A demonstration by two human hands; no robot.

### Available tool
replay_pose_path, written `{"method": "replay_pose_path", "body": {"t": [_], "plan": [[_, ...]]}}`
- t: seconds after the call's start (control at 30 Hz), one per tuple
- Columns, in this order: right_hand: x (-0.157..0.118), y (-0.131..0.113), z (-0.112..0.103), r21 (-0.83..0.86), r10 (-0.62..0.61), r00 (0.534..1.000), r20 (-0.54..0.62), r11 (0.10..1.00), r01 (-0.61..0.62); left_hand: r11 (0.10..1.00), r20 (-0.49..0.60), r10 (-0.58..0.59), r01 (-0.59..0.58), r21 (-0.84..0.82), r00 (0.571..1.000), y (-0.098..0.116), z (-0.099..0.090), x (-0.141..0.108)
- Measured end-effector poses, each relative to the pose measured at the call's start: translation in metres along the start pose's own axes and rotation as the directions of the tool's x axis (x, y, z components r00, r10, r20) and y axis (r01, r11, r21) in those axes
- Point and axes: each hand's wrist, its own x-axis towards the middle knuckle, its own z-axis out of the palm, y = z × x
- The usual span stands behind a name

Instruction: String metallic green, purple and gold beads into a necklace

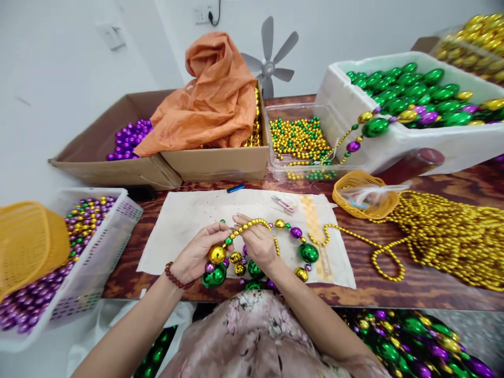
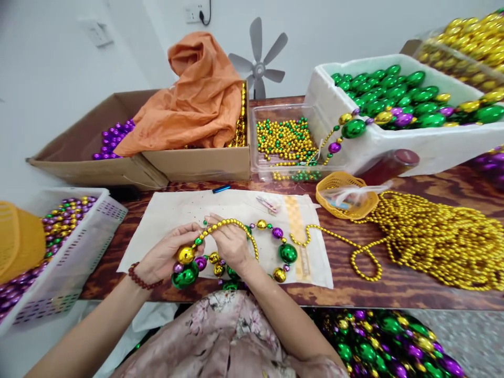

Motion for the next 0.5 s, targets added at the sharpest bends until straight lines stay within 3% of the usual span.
{"method": "replay_pose_path", "body": {"t": [0.33, 0.5], "plan": [[-0.014, 0.008, 0.005, -0.148, -0.110, 0.991, 0.080, 0.981, 0.121, 1.000, -0.019, 0.000, -0.001, -0.022, 1.000, -0.013, -0.015, 0.001], [-0.028, 0.014, 0.022, -0.154, -0.093, 0.981, 0.170, 0.981, 0.120, 0.987, -0.125, 0.157, -0.159, -0.004, 0.980, -0.020, -0.013, 0.003]]}}
